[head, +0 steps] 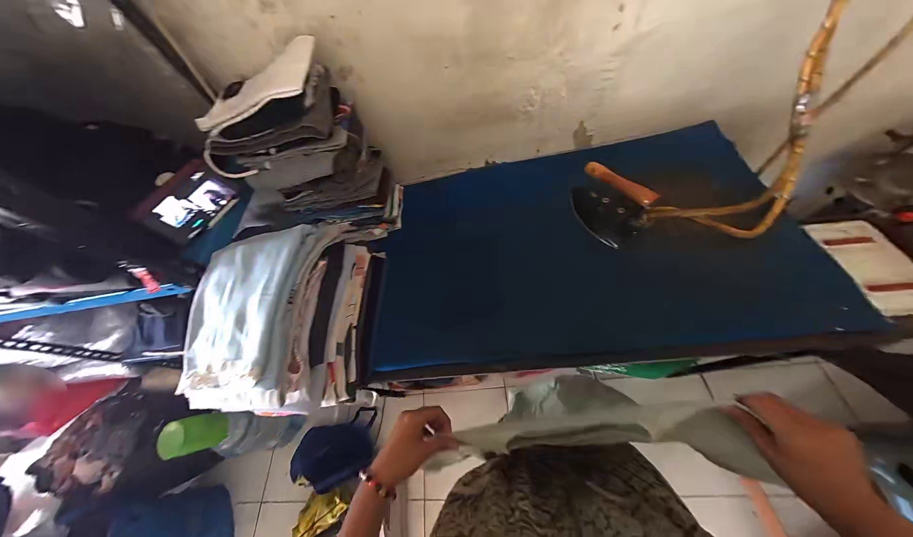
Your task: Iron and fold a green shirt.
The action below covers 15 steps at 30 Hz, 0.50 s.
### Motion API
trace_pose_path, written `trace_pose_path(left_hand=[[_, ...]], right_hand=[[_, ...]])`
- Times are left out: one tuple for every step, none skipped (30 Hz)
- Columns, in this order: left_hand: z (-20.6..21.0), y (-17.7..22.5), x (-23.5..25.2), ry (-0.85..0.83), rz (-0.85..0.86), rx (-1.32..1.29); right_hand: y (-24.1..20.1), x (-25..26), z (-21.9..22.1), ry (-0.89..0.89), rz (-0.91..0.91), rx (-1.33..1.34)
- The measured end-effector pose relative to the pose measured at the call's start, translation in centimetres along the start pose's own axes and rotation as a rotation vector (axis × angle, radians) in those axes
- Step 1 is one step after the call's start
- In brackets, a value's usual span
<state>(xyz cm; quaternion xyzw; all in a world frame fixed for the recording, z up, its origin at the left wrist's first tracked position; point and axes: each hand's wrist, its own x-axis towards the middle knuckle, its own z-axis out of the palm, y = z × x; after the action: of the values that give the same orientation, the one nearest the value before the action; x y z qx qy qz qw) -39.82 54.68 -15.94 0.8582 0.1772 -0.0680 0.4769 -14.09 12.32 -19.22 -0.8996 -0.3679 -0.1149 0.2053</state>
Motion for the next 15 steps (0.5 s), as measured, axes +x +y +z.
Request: trace_pose_path(left_hand=[[0.0,-0.3,2.2,-0.001,-0.032,0.025],[-0.1,-0.3,4.8,-0.002,-0.058,0.064],[-0.5,0.1,7.8,-0.006,-0.084,0.113],[-1.0,0.6,10.9,-0.007,-0.11,0.16],[-1.6,1.2,14.1,-0.001,-0.143,0.199],[-2.2,1.8,17.3,0.021,-0.178,0.234],[-2.5,2.2,20.3,0.059,-0.221,0.269],[-2.5,2.4,23.1,0.11,-0.275,0.31],[-2.0,2.8,25.3,0.165,-0.34,0.362],[-1.0,3.0,26.9,0.222,-0.392,0.425],[0.5,3.3,27.9,0.274,-0.419,0.485],[2.2,3.6,28.5,0.315,-0.414,0.535],[4.0,3.8,28.8,0.324,-0.392,0.576],[5.8,4.1,28.9,0.301,-0.366,0.596],[7.4,3.9,28.8,0.289,-0.33,0.601]], right_hand=[[0.9,2.0,1.4,-0.025,-0.017,0.009],[2.1,4.2,2.9,-0.07,-0.03,0.014],[3.4,6.8,4.3,-0.129,-0.036,0.02],[4.5,9.6,5.6,-0.204,-0.018,0.029],[5.4,12.7,6.7,-0.285,0.029,0.033],[6.3,15.7,8.0,-0.334,0.066,0.022],[7.0,18.3,9.7,-0.34,0.081,0.007],[7.6,20.6,11.3,-0.341,0.097,-0.007],[7.8,22.2,12.9,-0.343,0.112,-0.011],[7.4,23.3,14.1,-0.359,0.117,0.01],[6.7,23.5,15.0,-0.375,0.077,0.04],[5.9,23.1,15.9,-0.393,-0.007,0.089],[5.2,22.1,16.8,-0.42,-0.103,0.158],[4.4,21.1,17.6,-0.433,-0.208,0.231],[4.1,20.6,18.3,-0.495,-0.279,0.281]])
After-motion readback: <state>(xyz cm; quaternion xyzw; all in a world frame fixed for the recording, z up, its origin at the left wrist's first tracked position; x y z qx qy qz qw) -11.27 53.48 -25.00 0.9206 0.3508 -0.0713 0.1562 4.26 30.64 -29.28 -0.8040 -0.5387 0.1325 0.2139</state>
